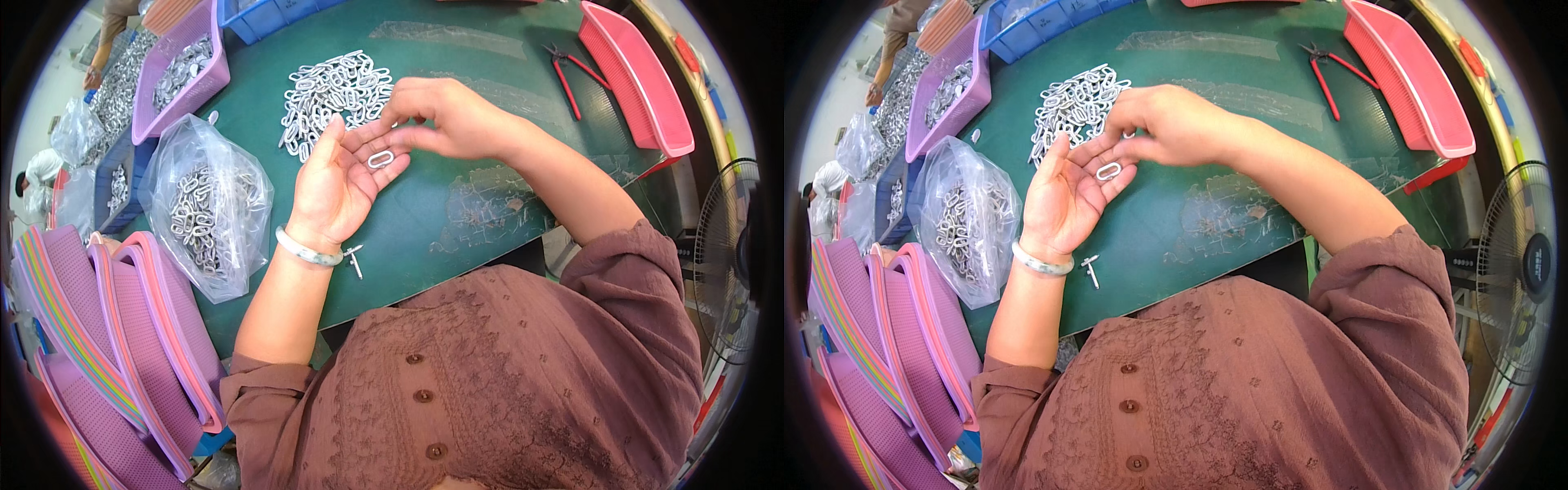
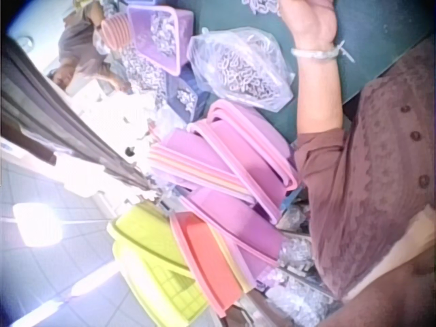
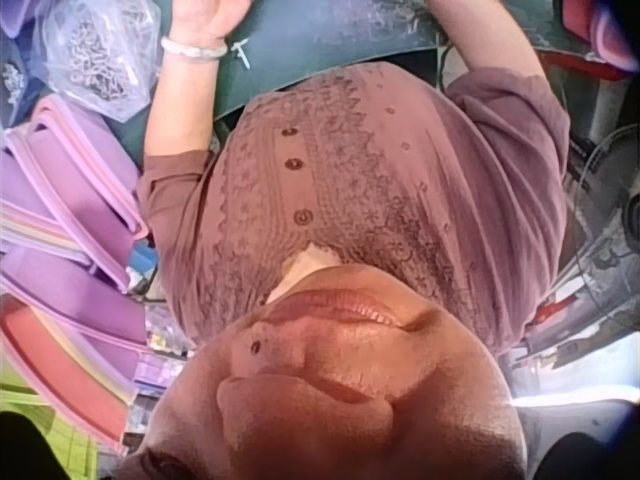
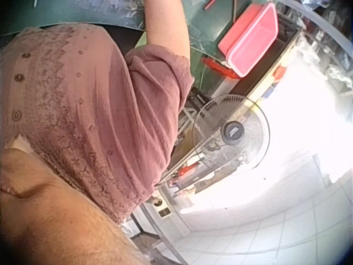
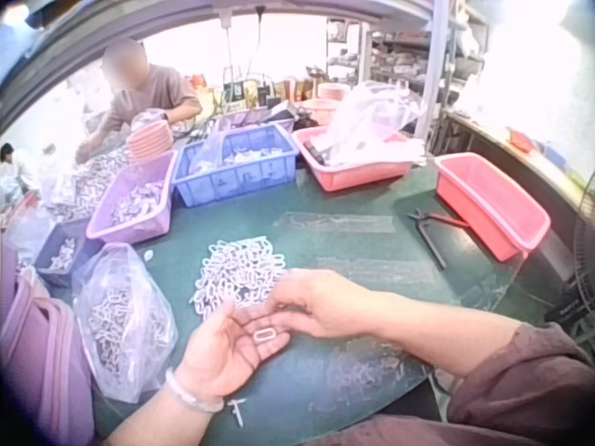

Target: The person picks up individual white metal links from a pile on the workstation and manually hooks them together to form a continuous chain, occasionally setting aside a T-shaped component.

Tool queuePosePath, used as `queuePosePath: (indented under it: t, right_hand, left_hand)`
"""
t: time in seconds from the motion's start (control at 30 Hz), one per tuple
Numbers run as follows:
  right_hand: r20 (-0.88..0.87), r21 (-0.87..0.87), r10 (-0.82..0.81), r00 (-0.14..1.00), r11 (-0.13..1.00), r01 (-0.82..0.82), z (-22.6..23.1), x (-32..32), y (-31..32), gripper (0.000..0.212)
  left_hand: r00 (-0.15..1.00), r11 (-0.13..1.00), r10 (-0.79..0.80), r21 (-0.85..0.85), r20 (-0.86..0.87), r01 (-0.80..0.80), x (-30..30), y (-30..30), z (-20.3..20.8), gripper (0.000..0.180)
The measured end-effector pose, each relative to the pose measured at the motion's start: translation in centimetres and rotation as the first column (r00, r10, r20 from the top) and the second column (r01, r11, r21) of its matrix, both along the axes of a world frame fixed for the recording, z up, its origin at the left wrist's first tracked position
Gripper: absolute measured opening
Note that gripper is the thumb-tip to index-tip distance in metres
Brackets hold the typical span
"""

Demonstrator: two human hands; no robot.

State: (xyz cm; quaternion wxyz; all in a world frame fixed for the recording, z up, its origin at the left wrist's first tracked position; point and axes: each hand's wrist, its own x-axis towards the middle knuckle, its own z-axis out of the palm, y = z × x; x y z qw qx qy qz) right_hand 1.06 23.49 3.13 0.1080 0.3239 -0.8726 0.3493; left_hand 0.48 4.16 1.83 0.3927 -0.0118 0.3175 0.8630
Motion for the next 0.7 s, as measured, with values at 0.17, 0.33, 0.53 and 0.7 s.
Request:
queuePosePath:
  t: [0.17, 0.33, 0.53, 0.7]
  right_hand:
    - [-0.026, 0.381, -0.239, 0.971, 0.895, 0.231, -1.2, -1.1, 0.0, 0.015]
    - [-0.126, 0.421, -0.273, 0.954, 0.856, 0.301, -2.0, -1.3, -1.0, 0.014]
    - [-0.065, 0.234, -0.187, 0.980, 0.952, 0.197, -1.0, -0.6, -0.8, 0.011]
    - [-0.006, 0.097, -0.128, 0.992, 0.987, 0.128, -1.1, -1.5, 0.0, 0.011]
  left_hand:
    - [0.998, 0.999, 0.036, -0.009, 0.048, -0.036, -0.3, -0.8, -0.8, 0.056]
    - [0.997, 0.998, 0.062, -0.009, 0.044, -0.061, -0.3, -1.1, -0.9, 0.057]
    - [0.994, 0.996, 0.085, -0.044, 0.065, -0.082, 0.0, -1.3, -0.7, 0.056]
    - [0.999, 1.000, 0.016, 0.019, 0.048, -0.017, -0.3, -1.5, -1.3, 0.054]
